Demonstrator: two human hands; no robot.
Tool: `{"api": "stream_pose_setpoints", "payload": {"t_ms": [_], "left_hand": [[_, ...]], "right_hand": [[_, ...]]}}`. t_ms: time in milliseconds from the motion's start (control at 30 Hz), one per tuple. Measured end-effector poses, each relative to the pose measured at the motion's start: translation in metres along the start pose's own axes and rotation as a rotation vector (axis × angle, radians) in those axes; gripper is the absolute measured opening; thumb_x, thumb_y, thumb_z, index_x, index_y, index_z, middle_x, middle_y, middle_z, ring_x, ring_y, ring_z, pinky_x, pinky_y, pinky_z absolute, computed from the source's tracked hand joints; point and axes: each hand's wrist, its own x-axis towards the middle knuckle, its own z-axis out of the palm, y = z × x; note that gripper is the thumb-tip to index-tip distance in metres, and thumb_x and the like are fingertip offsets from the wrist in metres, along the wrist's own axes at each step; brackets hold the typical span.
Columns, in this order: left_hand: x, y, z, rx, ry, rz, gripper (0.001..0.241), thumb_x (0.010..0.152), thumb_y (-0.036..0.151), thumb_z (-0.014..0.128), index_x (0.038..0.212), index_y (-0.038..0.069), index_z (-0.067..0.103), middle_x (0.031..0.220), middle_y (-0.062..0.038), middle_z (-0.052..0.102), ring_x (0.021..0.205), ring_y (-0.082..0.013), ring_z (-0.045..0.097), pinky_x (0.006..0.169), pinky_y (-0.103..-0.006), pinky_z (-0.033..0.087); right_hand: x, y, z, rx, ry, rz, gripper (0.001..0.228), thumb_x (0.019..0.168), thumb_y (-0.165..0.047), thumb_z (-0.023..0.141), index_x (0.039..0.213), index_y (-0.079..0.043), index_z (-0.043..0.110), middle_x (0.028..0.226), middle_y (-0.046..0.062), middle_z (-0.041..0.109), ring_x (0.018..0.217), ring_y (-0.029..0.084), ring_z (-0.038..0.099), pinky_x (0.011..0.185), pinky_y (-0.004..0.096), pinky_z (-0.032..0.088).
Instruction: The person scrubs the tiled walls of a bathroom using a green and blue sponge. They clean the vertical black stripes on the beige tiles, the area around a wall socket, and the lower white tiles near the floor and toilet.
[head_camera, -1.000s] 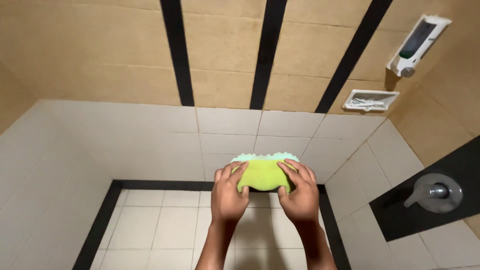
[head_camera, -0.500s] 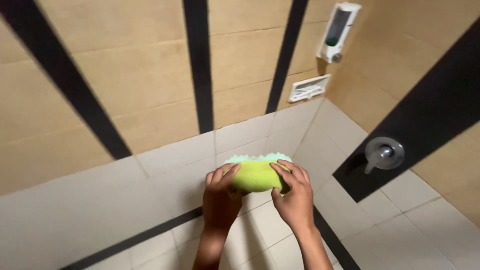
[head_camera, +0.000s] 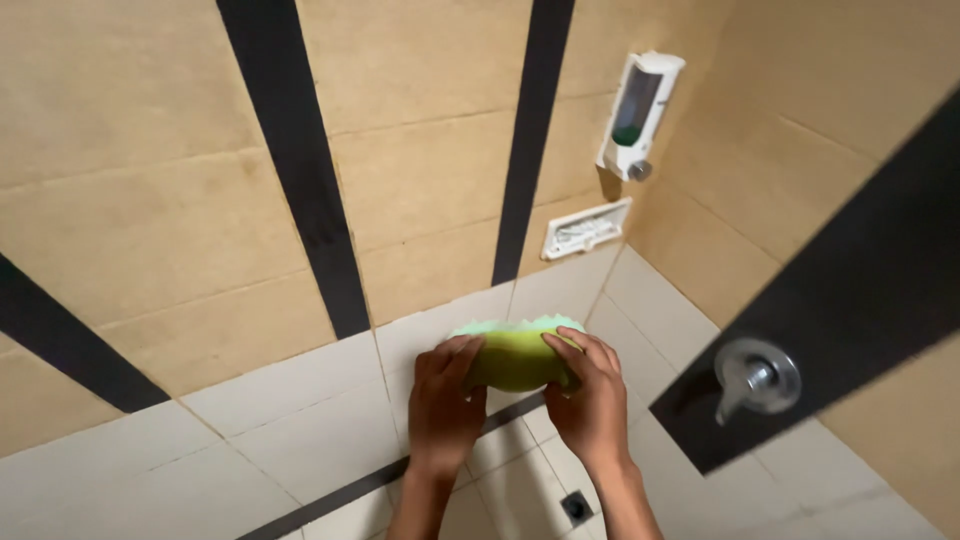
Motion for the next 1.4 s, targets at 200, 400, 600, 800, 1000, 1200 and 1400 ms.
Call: {"api": "stream_pose_setpoints", "payload": {"t_ms": [200,400,600,800,1000,1200,1400], "left_hand": [[0.036,0.009,0.036,-0.016,0.09,-0.158,0.054,0.072,-0.006,0.069,0.122,0.014,0.073,0.124,-0.004,0.07,0.115,-0.0283,0.063,0.094,-0.0353,0.055],[0.057,-0.003,0.042,0.144,0.052,-0.281,0.062,0.064,-0.007,0.075,0.123,0.013,0.072,0.127,-0.006,0.068,0.114,-0.0315,0.059,0.095,-0.0385,0.053],[0.065,-0.037,0.042,0.189,0.058,-0.323,0.062,0.065,-0.004,0.077,0.124,0.013,0.071,0.129,-0.007,0.066,0.116,-0.0316,0.059,0.096,-0.0391,0.052],[0.097,-0.055,0.018,0.213,0.116,-0.306,0.061,0.064,-0.003,0.079,0.123,0.014,0.072,0.125,-0.008,0.065,0.116,-0.0325,0.058,0.095,-0.0402,0.052],[0.116,-0.078,-0.004,0.241,0.107,-0.337,0.062,0.065,-0.003,0.078,0.124,0.016,0.072,0.127,-0.007,0.065,0.115,-0.0329,0.058,0.095,-0.0405,0.052],[0.113,-0.111,-0.022,0.263,0.143,-0.363,0.059,0.068,-0.003,0.077,0.124,0.016,0.073,0.127,-0.008,0.066,0.114,-0.0338,0.058,0.095,-0.0406,0.052],[0.13,-0.106,-0.038,0.172,0.334,-0.274,0.062,0.063,-0.005,0.077,0.123,0.012,0.072,0.128,-0.008,0.066,0.117,-0.0331,0.058,0.098,-0.0407,0.051]], "right_hand": [[0.056,0.05,0.015,0.08,0.006,-0.142,0.06,0.064,0.007,0.065,0.12,-0.012,0.072,0.126,0.006,0.067,0.125,0.027,0.061,0.107,0.037,0.051],[0.084,0.07,0.046,0.078,-0.083,-0.165,0.063,0.061,0.006,0.069,0.121,-0.011,0.071,0.129,0.009,0.067,0.125,0.031,0.057,0.108,0.04,0.047],[0.1,0.074,0.082,0.168,-0.091,-0.255,0.064,0.063,0.006,0.071,0.125,-0.011,0.068,0.131,0.01,0.066,0.124,0.031,0.059,0.107,0.039,0.05],[0.13,0.049,0.108,0.127,-0.101,-0.314,0.064,0.062,0.005,0.073,0.124,-0.011,0.069,0.129,0.01,0.066,0.121,0.033,0.06,0.105,0.04,0.05],[0.15,0.022,0.134,0.131,-0.142,-0.284,0.062,0.062,0.003,0.073,0.122,-0.011,0.07,0.129,0.008,0.067,0.122,0.033,0.06,0.105,0.041,0.05],[0.155,-0.001,0.165,0.155,-0.243,-0.245,0.063,0.061,0.003,0.073,0.122,-0.011,0.07,0.129,0.008,0.065,0.12,0.033,0.059,0.102,0.041,0.05],[0.177,-0.019,0.181,0.285,0.039,-0.511,0.049,0.064,0.0,0.069,0.112,-0.014,0.075,0.124,0.006,0.068,0.122,0.032,0.056,0.102,0.038,0.053]]}}
